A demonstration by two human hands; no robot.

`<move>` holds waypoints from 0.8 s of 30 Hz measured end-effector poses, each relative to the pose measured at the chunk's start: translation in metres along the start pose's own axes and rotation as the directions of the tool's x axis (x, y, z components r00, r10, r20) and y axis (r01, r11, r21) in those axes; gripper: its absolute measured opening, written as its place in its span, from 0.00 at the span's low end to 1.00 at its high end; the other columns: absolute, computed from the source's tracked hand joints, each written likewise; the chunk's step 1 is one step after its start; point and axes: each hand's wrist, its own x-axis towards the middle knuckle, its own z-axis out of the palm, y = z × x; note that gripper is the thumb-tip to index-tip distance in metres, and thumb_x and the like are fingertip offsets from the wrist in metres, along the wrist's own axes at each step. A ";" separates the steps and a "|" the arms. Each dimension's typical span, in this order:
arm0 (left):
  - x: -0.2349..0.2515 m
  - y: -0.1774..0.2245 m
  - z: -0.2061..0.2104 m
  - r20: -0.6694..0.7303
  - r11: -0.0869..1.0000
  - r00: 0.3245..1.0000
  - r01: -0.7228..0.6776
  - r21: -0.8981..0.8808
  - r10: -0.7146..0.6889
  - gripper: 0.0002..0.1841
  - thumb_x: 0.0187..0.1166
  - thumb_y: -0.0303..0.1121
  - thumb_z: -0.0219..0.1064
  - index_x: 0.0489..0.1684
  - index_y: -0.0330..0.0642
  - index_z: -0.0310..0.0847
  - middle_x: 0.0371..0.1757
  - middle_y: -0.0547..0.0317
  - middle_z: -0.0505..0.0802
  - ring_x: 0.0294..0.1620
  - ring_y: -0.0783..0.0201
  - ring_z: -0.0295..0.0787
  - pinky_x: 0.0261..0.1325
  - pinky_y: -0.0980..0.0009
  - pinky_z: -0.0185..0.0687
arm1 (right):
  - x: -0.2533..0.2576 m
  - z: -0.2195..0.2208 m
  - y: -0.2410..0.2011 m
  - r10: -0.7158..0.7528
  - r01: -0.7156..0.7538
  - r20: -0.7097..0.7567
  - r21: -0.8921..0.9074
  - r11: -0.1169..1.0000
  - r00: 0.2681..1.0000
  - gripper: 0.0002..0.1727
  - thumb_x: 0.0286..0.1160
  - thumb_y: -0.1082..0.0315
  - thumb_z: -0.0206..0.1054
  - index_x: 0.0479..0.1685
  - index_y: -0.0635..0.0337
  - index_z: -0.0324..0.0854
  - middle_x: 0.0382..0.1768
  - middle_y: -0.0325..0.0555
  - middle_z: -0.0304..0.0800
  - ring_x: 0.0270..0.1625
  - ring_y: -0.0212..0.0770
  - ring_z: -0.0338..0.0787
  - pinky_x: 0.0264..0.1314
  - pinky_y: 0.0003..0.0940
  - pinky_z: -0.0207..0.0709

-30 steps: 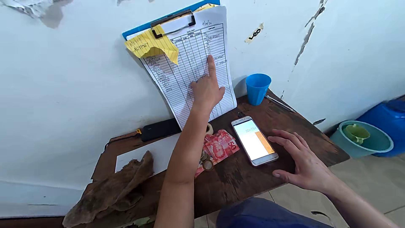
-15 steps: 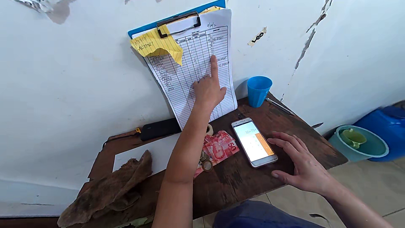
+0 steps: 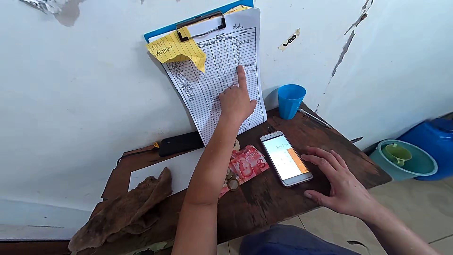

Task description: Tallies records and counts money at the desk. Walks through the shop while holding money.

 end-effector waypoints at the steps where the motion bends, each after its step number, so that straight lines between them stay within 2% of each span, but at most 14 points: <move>1: 0.001 0.000 0.000 0.000 1.000 1.000 -0.003 0.001 0.003 0.57 0.82 0.45 0.69 0.95 0.40 0.18 0.66 0.28 0.84 0.70 0.32 0.81 0.70 0.37 0.70 | 0.000 0.000 0.000 -0.003 0.003 -0.005 -0.004 1.000 1.000 0.47 0.63 0.24 0.57 0.70 0.55 0.80 0.72 0.63 0.81 0.75 0.60 0.81 0.78 0.73 0.57; 11: 0.007 -0.003 0.001 0.005 1.000 1.000 -0.006 0.012 0.006 0.56 0.80 0.44 0.70 0.96 0.42 0.20 0.64 0.31 0.87 0.69 0.34 0.83 0.69 0.36 0.71 | 0.000 0.001 0.003 -0.018 0.018 -0.011 0.011 1.000 1.000 0.48 0.64 0.24 0.57 0.71 0.56 0.79 0.71 0.63 0.81 0.74 0.58 0.81 0.78 0.65 0.61; 18: 0.006 -0.001 0.002 0.019 0.999 1.000 -0.005 0.045 0.004 0.57 0.81 0.45 0.70 0.96 0.41 0.19 0.62 0.32 0.88 0.66 0.34 0.84 0.67 0.37 0.72 | -0.003 0.001 0.004 -0.037 0.037 0.007 0.043 0.998 0.999 0.44 0.66 0.27 0.60 0.72 0.54 0.77 0.71 0.60 0.81 0.75 0.53 0.81 0.80 0.60 0.64; 21: 0.007 -0.003 0.003 0.001 1.000 1.000 -0.017 0.017 0.017 0.55 0.81 0.44 0.69 0.96 0.40 0.21 0.63 0.30 0.87 0.67 0.33 0.84 0.68 0.35 0.70 | -0.001 -0.001 0.002 -0.038 0.037 0.029 0.039 0.999 0.999 0.43 0.65 0.30 0.62 0.70 0.56 0.79 0.72 0.64 0.80 0.74 0.58 0.82 0.77 0.61 0.66; 24: 0.005 -0.004 0.002 -0.035 0.999 0.999 -0.035 -0.019 0.034 0.54 0.81 0.42 0.69 0.96 0.38 0.23 0.62 0.25 0.87 0.65 0.26 0.84 0.68 0.28 0.67 | 0.006 -0.007 -0.003 0.005 -0.017 0.095 0.126 0.992 0.995 0.47 0.63 0.28 0.63 0.67 0.63 0.82 0.73 0.69 0.78 0.73 0.66 0.80 0.73 0.68 0.67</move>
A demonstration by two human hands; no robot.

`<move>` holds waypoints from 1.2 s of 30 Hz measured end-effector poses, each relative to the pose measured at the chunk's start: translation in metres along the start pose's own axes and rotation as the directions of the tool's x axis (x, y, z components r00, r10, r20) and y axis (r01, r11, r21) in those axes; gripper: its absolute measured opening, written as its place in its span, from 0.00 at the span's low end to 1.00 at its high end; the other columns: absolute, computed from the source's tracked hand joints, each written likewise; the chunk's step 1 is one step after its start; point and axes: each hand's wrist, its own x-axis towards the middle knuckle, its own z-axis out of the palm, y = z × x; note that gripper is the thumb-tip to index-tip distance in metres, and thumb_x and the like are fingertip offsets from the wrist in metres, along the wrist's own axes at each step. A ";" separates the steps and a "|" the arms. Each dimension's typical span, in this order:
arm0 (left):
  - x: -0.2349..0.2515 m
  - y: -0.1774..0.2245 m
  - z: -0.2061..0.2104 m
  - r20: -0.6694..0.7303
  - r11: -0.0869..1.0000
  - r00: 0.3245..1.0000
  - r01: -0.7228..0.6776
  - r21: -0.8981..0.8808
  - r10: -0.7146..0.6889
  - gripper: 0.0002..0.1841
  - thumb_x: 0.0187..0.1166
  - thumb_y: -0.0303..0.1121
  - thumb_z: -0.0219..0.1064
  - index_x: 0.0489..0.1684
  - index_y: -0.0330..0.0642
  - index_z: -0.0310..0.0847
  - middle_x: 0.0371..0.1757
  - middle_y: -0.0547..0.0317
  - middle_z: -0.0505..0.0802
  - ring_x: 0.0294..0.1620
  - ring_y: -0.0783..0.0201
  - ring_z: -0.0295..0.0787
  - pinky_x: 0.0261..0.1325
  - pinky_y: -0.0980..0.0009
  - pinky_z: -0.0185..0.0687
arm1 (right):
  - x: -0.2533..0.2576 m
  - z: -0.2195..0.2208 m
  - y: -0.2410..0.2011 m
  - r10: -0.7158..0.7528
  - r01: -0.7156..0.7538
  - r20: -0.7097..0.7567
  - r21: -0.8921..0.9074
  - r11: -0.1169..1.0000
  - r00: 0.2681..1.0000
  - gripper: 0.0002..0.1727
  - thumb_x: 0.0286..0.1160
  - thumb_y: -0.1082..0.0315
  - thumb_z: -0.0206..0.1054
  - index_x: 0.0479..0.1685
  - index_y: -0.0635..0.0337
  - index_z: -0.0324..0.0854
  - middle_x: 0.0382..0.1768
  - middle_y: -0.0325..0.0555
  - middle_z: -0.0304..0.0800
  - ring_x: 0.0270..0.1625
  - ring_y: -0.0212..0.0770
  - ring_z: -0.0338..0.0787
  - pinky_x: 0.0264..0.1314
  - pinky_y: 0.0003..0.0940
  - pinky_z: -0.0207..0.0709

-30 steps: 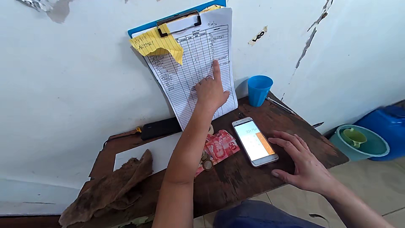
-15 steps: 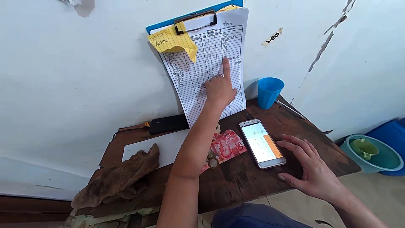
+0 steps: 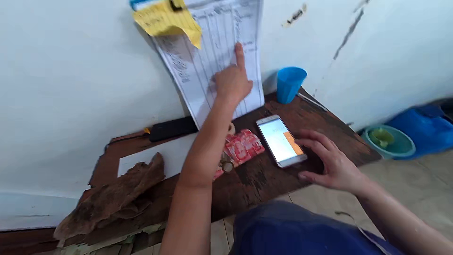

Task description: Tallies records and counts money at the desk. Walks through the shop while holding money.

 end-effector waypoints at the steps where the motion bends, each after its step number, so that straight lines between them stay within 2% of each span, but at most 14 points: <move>1: 0.000 0.001 0.001 0.001 1.000 1.000 0.000 -0.001 0.000 0.54 0.82 0.43 0.68 0.96 0.38 0.22 0.63 0.24 0.87 0.65 0.25 0.83 0.69 0.27 0.66 | 0.002 -0.005 -0.002 0.037 -0.039 0.036 0.055 0.998 0.999 0.48 0.62 0.27 0.64 0.66 0.65 0.83 0.76 0.70 0.75 0.75 0.67 0.78 0.73 0.70 0.67; 4: 0.001 0.003 0.006 -0.005 1.000 1.000 0.000 0.023 0.000 0.53 0.82 0.43 0.68 0.95 0.35 0.25 0.63 0.19 0.85 0.67 0.21 0.81 0.68 0.24 0.65 | 0.010 -0.014 -0.007 0.095 -0.106 0.105 0.104 0.989 0.990 0.49 0.59 0.24 0.65 0.63 0.64 0.84 0.80 0.66 0.69 0.80 0.63 0.72 0.76 0.67 0.65; 6: 0.003 0.003 0.004 -0.014 0.999 1.000 0.000 0.039 0.000 0.49 0.82 0.43 0.67 0.94 0.31 0.33 0.62 0.18 0.84 0.68 0.21 0.80 0.68 0.25 0.64 | 0.015 -0.010 -0.006 0.100 -0.109 0.128 0.063 0.992 0.987 0.49 0.56 0.23 0.66 0.63 0.62 0.85 0.82 0.64 0.67 0.82 0.63 0.70 0.78 0.71 0.59; 8: 0.003 0.003 0.004 -0.008 0.999 1.000 0.003 0.052 -0.002 0.48 0.83 0.43 0.67 0.93 0.29 0.36 0.62 0.19 0.84 0.68 0.22 0.80 0.68 0.26 0.65 | 0.017 -0.005 -0.007 0.106 -0.108 0.145 0.007 0.994 0.984 0.49 0.53 0.24 0.68 0.61 0.61 0.86 0.83 0.65 0.67 0.81 0.65 0.70 0.76 0.74 0.58; 13: 0.005 0.000 0.006 -0.016 0.998 1.000 -0.015 0.058 0.016 0.46 0.83 0.43 0.67 0.91 0.27 0.40 0.62 0.19 0.85 0.68 0.23 0.80 0.68 0.26 0.65 | 0.016 0.002 -0.011 0.090 -0.081 0.166 -0.062 0.995 0.982 0.51 0.55 0.19 0.61 0.59 0.59 0.88 0.84 0.65 0.66 0.85 0.69 0.66 0.80 0.81 0.46; 16: 0.006 -0.002 0.007 -0.019 0.997 1.000 -0.015 0.076 0.017 0.45 0.83 0.45 0.66 0.90 0.26 0.43 0.63 0.19 0.84 0.69 0.23 0.79 0.68 0.26 0.65 | 0.015 0.003 -0.020 0.028 -0.023 0.180 -0.027 0.999 0.983 0.53 0.56 0.16 0.55 0.58 0.57 0.89 0.84 0.65 0.66 0.87 0.68 0.63 0.80 0.83 0.43; 19: 0.007 -0.002 0.008 -0.024 0.997 1.000 -0.011 0.075 0.013 0.45 0.82 0.44 0.67 0.90 0.26 0.42 0.63 0.19 0.84 0.69 0.24 0.79 0.68 0.26 0.64 | 0.011 0.006 -0.024 -0.020 0.017 0.244 0.017 1.000 0.969 0.50 0.58 0.17 0.55 0.58 0.54 0.90 0.85 0.64 0.66 0.90 0.67 0.58 0.80 0.86 0.36; 22: 0.006 -0.001 0.008 -0.033 0.997 0.999 -0.009 0.078 0.011 0.47 0.82 0.44 0.67 0.91 0.27 0.39 0.62 0.20 0.85 0.68 0.24 0.81 0.67 0.27 0.65 | 0.011 -0.004 -0.013 0.005 -0.004 0.163 -0.007 1.000 0.987 0.50 0.59 0.17 0.55 0.57 0.55 0.90 0.84 0.62 0.67 0.88 0.64 0.64 0.82 0.82 0.43; 25: 0.006 -0.001 0.008 -0.036 0.996 0.999 -0.002 0.085 0.005 0.48 0.83 0.44 0.66 0.93 0.29 0.36 0.62 0.20 0.85 0.69 0.24 0.80 0.68 0.27 0.64 | 0.005 -0.010 0.001 0.038 -0.036 0.085 -0.023 0.999 0.996 0.47 0.60 0.21 0.60 0.55 0.58 0.89 0.83 0.63 0.68 0.84 0.64 0.68 0.82 0.76 0.49; 28: 0.007 -0.001 0.009 -0.038 0.996 0.999 -0.004 0.084 0.007 0.47 0.82 0.44 0.67 0.91 0.26 0.39 0.62 0.18 0.84 0.69 0.22 0.79 0.69 0.25 0.62 | -0.001 -0.005 0.007 0.038 -0.038 0.013 0.001 0.999 0.999 0.44 0.63 0.25 0.63 0.56 0.61 0.87 0.78 0.64 0.73 0.80 0.61 0.73 0.80 0.71 0.55; 32: 0.009 -0.003 0.011 -0.030 0.995 1.000 -0.001 0.102 0.004 0.45 0.83 0.45 0.66 0.90 0.25 0.43 0.64 0.18 0.83 0.70 0.22 0.78 0.69 0.24 0.61 | -0.002 -0.003 0.005 0.042 -0.042 -0.001 0.001 0.999 0.999 0.43 0.63 0.27 0.63 0.55 0.61 0.87 0.77 0.64 0.74 0.80 0.60 0.73 0.80 0.69 0.55; 34: 0.007 -0.001 0.011 -0.030 0.996 1.000 0.009 0.089 -0.006 0.48 0.82 0.45 0.68 0.92 0.27 0.38 0.64 0.18 0.83 0.70 0.21 0.78 0.69 0.24 0.62 | -0.004 -0.003 0.005 0.029 -0.028 0.011 -0.011 1.000 1.000 0.42 0.63 0.26 0.63 0.54 0.60 0.87 0.77 0.62 0.74 0.80 0.59 0.73 0.80 0.69 0.55; 36: 0.004 0.001 0.011 -0.058 0.998 0.998 0.011 0.057 -0.008 0.54 0.79 0.44 0.70 0.94 0.31 0.29 0.62 0.17 0.85 0.66 0.19 0.80 0.66 0.23 0.65 | -0.004 -0.002 0.006 0.012 -0.011 0.031 -0.028 1.000 0.999 0.43 0.64 0.24 0.61 0.55 0.57 0.89 0.77 0.62 0.75 0.80 0.61 0.73 0.81 0.71 0.55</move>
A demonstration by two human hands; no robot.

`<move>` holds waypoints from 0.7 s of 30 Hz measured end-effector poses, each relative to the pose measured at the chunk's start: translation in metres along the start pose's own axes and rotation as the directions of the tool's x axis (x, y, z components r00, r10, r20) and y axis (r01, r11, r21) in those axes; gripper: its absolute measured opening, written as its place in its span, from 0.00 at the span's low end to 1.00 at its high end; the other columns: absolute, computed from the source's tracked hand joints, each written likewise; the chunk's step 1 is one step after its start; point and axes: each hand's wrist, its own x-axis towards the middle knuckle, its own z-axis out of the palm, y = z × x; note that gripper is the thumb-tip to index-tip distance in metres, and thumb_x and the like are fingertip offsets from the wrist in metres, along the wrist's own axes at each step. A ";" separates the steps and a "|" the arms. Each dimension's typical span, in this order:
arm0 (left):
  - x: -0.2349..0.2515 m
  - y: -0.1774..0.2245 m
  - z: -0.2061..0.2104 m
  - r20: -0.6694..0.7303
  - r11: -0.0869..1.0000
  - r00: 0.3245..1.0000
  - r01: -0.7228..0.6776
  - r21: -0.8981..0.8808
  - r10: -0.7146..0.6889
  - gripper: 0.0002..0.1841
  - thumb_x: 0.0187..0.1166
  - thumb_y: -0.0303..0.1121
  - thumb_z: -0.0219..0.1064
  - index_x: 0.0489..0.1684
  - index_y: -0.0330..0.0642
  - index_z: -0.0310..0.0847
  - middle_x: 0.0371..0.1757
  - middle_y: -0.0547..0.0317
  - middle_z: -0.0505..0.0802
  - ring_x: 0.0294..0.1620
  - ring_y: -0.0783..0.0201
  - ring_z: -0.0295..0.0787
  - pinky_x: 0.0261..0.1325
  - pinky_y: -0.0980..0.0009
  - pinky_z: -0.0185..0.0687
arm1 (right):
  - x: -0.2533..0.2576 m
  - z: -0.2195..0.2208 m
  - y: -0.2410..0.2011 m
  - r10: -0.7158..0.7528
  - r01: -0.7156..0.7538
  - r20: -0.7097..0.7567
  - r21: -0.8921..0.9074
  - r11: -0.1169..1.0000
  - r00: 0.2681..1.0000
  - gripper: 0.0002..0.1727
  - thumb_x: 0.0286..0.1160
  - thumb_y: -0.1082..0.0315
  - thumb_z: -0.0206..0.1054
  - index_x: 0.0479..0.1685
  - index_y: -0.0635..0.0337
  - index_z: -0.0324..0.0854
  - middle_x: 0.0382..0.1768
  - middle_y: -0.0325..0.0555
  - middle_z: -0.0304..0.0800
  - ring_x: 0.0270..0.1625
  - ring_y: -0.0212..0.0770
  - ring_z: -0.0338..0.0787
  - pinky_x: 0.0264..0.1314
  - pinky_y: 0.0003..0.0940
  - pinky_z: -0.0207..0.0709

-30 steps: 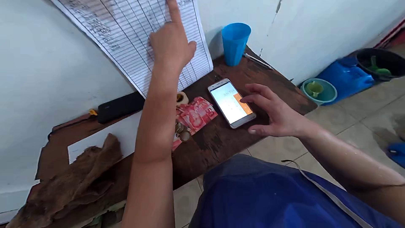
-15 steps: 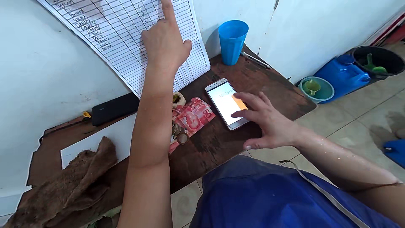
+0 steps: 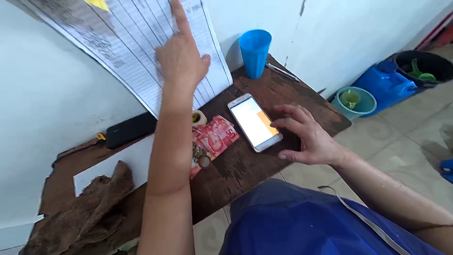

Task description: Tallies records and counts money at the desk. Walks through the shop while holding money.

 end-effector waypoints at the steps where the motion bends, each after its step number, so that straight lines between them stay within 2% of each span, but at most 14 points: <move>1: -0.001 0.001 -0.002 -0.010 1.000 1.000 0.008 -0.015 -0.008 0.56 0.78 0.43 0.71 0.95 0.33 0.24 0.61 0.18 0.85 0.64 0.20 0.82 0.65 0.23 0.65 | 0.001 0.001 0.000 -0.004 0.004 0.015 -0.011 1.000 1.000 0.44 0.64 0.23 0.60 0.55 0.56 0.90 0.77 0.62 0.75 0.81 0.62 0.73 0.82 0.73 0.53; 3: -0.002 0.001 -0.006 0.000 1.000 1.000 0.025 -0.016 -0.025 0.58 0.78 0.41 0.71 0.95 0.35 0.20 0.58 0.21 0.87 0.62 0.22 0.83 0.65 0.24 0.65 | 0.005 0.002 -0.001 -0.005 0.006 0.033 -0.036 0.999 0.999 0.45 0.64 0.21 0.57 0.55 0.54 0.90 0.77 0.62 0.76 0.79 0.64 0.75 0.81 0.76 0.52; 6: -0.001 0.002 -0.004 0.021 1.000 1.000 0.022 0.008 -0.022 0.58 0.79 0.41 0.71 0.94 0.35 0.19 0.57 0.25 0.88 0.62 0.26 0.85 0.65 0.29 0.69 | 0.006 0.002 -0.003 0.009 -0.007 0.040 -0.041 0.999 0.999 0.48 0.62 0.19 0.55 0.57 0.55 0.89 0.77 0.65 0.76 0.77 0.66 0.77 0.78 0.76 0.54; 11: -0.001 0.002 -0.003 0.030 1.000 0.999 0.023 0.014 -0.024 0.58 0.80 0.41 0.71 0.94 0.36 0.17 0.63 0.24 0.85 0.69 0.28 0.81 0.70 0.32 0.67 | 0.005 0.002 -0.001 0.001 -0.001 0.003 -0.028 1.000 1.000 0.53 0.61 0.18 0.54 0.68 0.59 0.82 0.75 0.66 0.77 0.76 0.65 0.79 0.78 0.73 0.58; 16: -0.003 0.005 -0.002 0.056 0.999 0.998 0.030 0.028 -0.032 0.59 0.79 0.43 0.72 0.95 0.37 0.17 0.73 0.23 0.78 0.76 0.28 0.74 0.73 0.33 0.65 | 0.005 0.002 -0.001 0.008 -0.008 -0.012 -0.019 1.000 1.000 0.54 0.61 0.17 0.53 0.70 0.58 0.80 0.76 0.65 0.77 0.76 0.66 0.78 0.78 0.74 0.57; 21: -0.005 0.005 -0.005 0.062 1.000 0.998 0.026 0.009 -0.026 0.58 0.79 0.43 0.72 0.95 0.36 0.19 0.71 0.24 0.80 0.75 0.30 0.76 0.73 0.35 0.66 | 0.004 0.003 0.000 0.004 -0.004 -0.026 -0.003 1.000 1.000 0.54 0.61 0.18 0.53 0.71 0.58 0.80 0.76 0.65 0.76 0.78 0.65 0.77 0.78 0.77 0.55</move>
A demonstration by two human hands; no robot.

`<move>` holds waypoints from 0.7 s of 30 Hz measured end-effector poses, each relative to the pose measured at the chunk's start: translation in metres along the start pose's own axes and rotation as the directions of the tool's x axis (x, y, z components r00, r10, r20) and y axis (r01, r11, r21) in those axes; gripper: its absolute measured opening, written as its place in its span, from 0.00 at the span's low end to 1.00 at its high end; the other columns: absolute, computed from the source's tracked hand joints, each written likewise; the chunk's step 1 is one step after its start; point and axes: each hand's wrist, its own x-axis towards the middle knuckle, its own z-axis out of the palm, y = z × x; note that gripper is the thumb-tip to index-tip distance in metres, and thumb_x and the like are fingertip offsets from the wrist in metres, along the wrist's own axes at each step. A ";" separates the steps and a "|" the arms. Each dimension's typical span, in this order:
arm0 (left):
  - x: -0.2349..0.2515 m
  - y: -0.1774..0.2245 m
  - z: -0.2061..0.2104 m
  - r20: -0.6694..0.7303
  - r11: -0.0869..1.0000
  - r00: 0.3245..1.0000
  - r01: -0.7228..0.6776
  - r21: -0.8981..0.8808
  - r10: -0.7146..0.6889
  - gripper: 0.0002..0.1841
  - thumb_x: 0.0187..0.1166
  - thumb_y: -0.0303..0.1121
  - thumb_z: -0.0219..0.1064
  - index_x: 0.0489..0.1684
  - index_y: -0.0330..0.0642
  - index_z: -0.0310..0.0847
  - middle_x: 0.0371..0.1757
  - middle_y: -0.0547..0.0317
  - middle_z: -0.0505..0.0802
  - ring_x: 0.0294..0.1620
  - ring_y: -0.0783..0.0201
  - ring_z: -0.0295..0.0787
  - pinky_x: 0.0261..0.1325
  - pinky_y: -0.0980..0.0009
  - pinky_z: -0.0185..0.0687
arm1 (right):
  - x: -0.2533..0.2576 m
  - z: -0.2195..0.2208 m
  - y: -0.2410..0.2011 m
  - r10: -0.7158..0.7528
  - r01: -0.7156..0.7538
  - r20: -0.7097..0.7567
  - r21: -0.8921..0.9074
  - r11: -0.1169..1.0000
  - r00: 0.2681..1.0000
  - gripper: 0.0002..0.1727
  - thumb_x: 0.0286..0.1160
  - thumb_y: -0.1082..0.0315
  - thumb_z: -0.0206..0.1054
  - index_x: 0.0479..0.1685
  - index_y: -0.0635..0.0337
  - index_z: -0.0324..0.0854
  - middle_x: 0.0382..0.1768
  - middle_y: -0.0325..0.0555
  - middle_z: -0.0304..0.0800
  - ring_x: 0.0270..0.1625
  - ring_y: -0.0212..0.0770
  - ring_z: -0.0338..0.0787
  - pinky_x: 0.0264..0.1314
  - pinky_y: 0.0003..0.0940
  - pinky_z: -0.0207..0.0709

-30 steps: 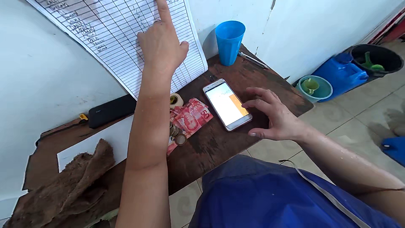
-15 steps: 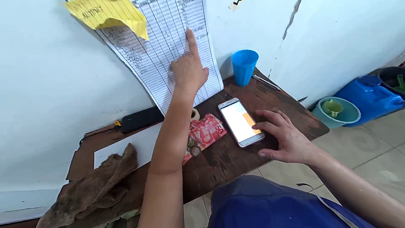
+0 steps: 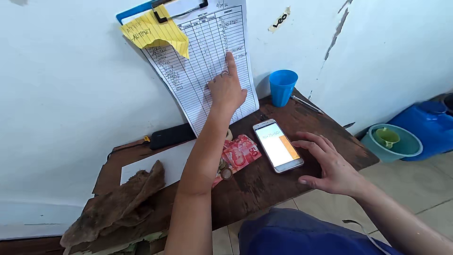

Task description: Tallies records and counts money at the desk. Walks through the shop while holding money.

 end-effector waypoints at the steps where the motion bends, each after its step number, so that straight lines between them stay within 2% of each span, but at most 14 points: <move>1: 0.000 0.000 0.000 0.000 1.000 1.000 -0.004 -0.004 0.004 0.58 0.79 0.43 0.71 0.95 0.36 0.19 0.71 0.24 0.80 0.75 0.30 0.76 0.72 0.35 0.66 | 0.000 0.000 0.000 -0.002 0.002 -0.004 0.000 1.000 1.000 0.54 0.62 0.18 0.53 0.70 0.59 0.80 0.76 0.66 0.76 0.78 0.65 0.77 0.78 0.77 0.56; 6: 0.002 -0.001 -0.001 0.019 1.000 1.000 0.000 0.010 -0.001 0.57 0.80 0.44 0.71 0.95 0.38 0.18 0.71 0.26 0.81 0.74 0.31 0.77 0.72 0.33 0.66 | 0.000 0.000 0.002 -0.020 0.020 -0.016 -0.013 1.000 1.000 0.53 0.63 0.18 0.53 0.70 0.58 0.80 0.75 0.65 0.77 0.77 0.64 0.78 0.77 0.75 0.58; 9: 0.003 -0.001 0.000 0.042 1.000 0.999 0.003 0.030 -0.004 0.58 0.80 0.44 0.70 0.95 0.40 0.16 0.59 0.32 0.90 0.66 0.34 0.85 0.70 0.33 0.67 | -0.001 0.000 0.003 -0.018 0.018 -0.008 -0.003 1.000 1.000 0.53 0.62 0.18 0.53 0.70 0.57 0.79 0.75 0.65 0.77 0.78 0.64 0.77 0.77 0.75 0.57; 12: 0.003 -0.001 -0.001 0.072 0.998 0.997 0.000 0.061 -0.005 0.57 0.82 0.44 0.67 0.94 0.40 0.13 0.53 0.34 0.92 0.60 0.35 0.88 0.68 0.33 0.67 | -0.002 0.000 0.003 -0.018 0.018 -0.010 0.003 1.000 1.000 0.52 0.63 0.18 0.54 0.70 0.55 0.80 0.75 0.65 0.77 0.78 0.63 0.77 0.78 0.74 0.58; 14: 0.003 -0.002 -0.002 0.075 0.999 0.997 0.000 0.054 -0.004 0.56 0.83 0.45 0.66 0.94 0.41 0.13 0.54 0.32 0.91 0.60 0.32 0.87 0.69 0.31 0.65 | 0.001 -0.001 0.002 -0.030 0.030 -0.004 0.011 0.999 1.000 0.50 0.64 0.19 0.55 0.69 0.55 0.81 0.75 0.66 0.77 0.77 0.62 0.78 0.78 0.73 0.57; 16: 0.002 -0.005 -0.003 0.060 0.999 0.998 -0.018 0.028 0.016 0.56 0.82 0.45 0.67 0.95 0.40 0.16 0.57 0.25 0.90 0.62 0.26 0.85 0.69 0.26 0.63 | 0.003 -0.003 0.001 -0.039 0.038 0.020 0.025 0.999 0.999 0.50 0.64 0.21 0.56 0.67 0.59 0.83 0.74 0.68 0.77 0.76 0.66 0.78 0.77 0.75 0.58; 18: 0.001 -0.005 0.000 0.052 0.999 0.998 -0.027 0.024 0.025 0.56 0.82 0.44 0.68 0.95 0.39 0.17 0.60 0.22 0.88 0.64 0.22 0.83 0.69 0.23 0.61 | 0.004 -0.006 0.000 -0.028 0.024 0.076 0.046 0.999 0.997 0.49 0.63 0.23 0.60 0.64 0.61 0.85 0.77 0.68 0.74 0.77 0.68 0.75 0.76 0.77 0.57; 21: 0.005 -0.003 0.002 0.050 0.999 0.999 -0.015 0.050 0.013 0.56 0.82 0.44 0.67 0.95 0.39 0.16 0.62 0.20 0.86 0.67 0.21 0.80 0.70 0.23 0.59 | 0.014 -0.007 -0.005 -0.048 0.044 0.158 0.029 0.999 0.986 0.45 0.58 0.25 0.66 0.63 0.56 0.86 0.80 0.64 0.71 0.80 0.66 0.72 0.77 0.77 0.54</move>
